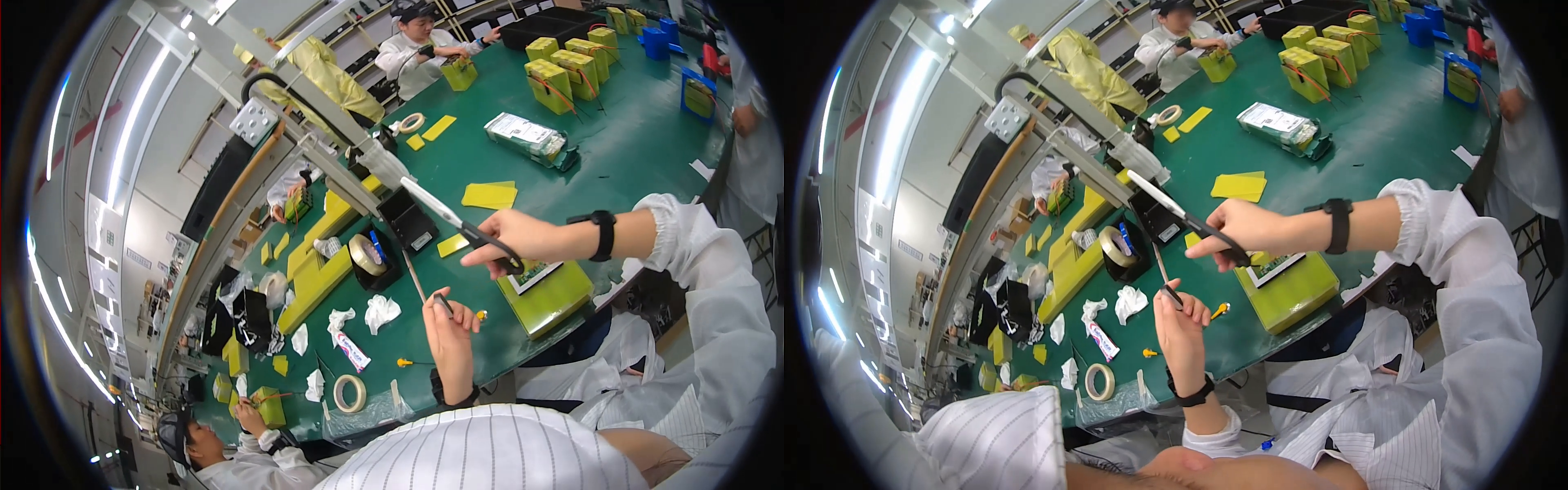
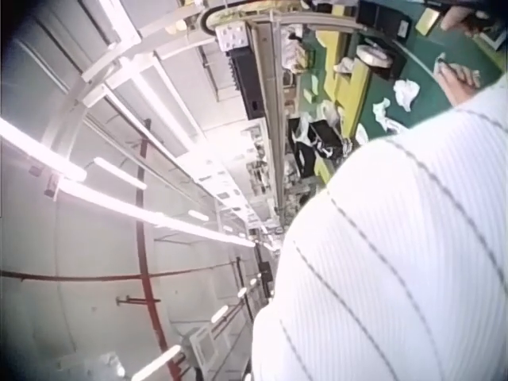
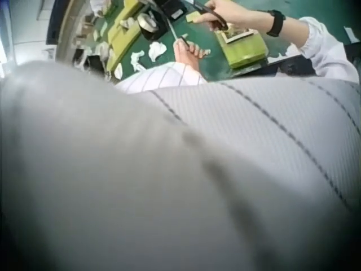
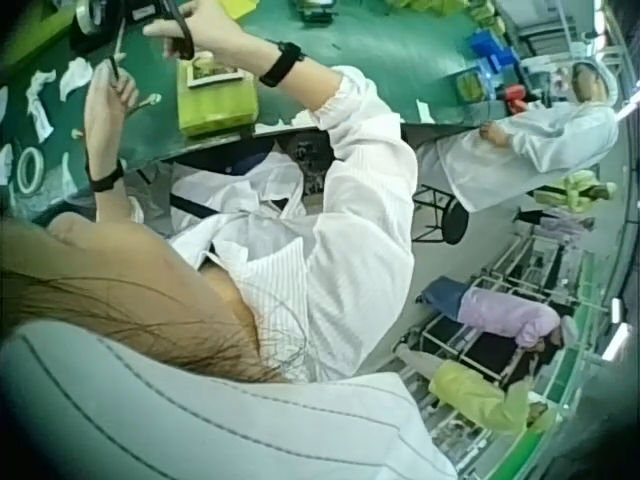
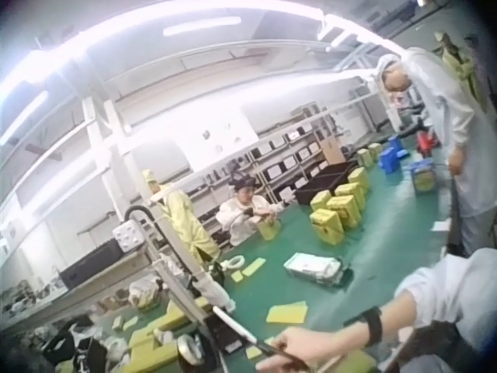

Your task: Assembling a battery pack by attaching a circuit board and applying protective tape.

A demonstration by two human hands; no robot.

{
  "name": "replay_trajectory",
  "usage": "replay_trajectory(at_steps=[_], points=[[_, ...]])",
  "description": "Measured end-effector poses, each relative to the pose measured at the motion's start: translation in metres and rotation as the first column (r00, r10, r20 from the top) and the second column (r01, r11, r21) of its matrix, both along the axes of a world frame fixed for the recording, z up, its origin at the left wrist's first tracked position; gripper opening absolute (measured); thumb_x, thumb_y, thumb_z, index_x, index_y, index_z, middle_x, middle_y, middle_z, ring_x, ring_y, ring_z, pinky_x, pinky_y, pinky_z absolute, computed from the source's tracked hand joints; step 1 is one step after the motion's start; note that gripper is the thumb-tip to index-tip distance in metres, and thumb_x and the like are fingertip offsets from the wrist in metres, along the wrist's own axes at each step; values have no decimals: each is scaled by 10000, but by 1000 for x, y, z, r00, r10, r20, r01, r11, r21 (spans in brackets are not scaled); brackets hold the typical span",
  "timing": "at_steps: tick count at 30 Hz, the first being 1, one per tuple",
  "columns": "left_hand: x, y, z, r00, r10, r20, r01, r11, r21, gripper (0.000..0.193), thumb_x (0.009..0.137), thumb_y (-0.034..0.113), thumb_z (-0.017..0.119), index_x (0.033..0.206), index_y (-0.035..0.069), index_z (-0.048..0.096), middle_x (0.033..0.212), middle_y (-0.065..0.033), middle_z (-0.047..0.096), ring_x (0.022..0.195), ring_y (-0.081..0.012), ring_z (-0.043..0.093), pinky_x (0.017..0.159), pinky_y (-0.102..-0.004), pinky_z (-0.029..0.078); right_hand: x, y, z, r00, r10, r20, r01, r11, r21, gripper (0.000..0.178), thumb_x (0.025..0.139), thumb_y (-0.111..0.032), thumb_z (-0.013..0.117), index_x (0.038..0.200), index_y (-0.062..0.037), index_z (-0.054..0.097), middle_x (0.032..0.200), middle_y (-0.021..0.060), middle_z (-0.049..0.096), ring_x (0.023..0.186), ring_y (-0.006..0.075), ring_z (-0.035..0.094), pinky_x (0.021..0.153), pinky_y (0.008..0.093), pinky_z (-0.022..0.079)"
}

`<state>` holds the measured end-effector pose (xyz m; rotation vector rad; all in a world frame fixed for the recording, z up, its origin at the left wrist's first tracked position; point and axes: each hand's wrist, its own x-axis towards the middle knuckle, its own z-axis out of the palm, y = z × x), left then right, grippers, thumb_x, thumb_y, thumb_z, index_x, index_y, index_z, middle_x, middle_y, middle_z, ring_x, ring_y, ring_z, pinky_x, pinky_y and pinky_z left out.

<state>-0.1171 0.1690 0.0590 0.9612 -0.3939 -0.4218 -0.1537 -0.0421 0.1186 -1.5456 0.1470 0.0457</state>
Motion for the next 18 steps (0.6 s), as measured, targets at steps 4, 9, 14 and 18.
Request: replay_trajectory(at_steps=[4,9,14,18], points=[[34,25,-10,995,-69,70,57,984,170,196,1096,204,447,1149,25,506,787,-13,462,652,-110,453,603,-276,430,14,-16,-4,981,177,-85,-189,968,-168,372,812,-321,870,821,-15,660,733,48,698,577,93,629,510,231,460],[53,25,-7,994,60,96,-81,970,228,187,1084,185,478,1134,8,513,956,-75,585,759,-151,576,672,-311,504,39,-16,-23,953,258,-156,-298,885,-359,504,789,-466,860,848,4,687,758,56,716,614,107,626,540,257,494],[70,34,-10,986,79,146,-96,988,120,198,1079,169,497,1159,-11,511,946,-68,569,783,-145,606,660,-283,510,51,-17,-31,804,510,-307,-595,686,-418,802,801,-741,700,995,34,626,851,74,629,793,173,609,670,314,495],[77,34,-12,986,96,138,-114,985,128,203,1071,156,515,1167,-21,532,934,-63,568,770,-142,615,636,-277,508,60,-24,-43,736,575,-356,-677,622,-393,808,839,-693,700,1116,56,578,996,111,609,928,216,606,775,339,500]])
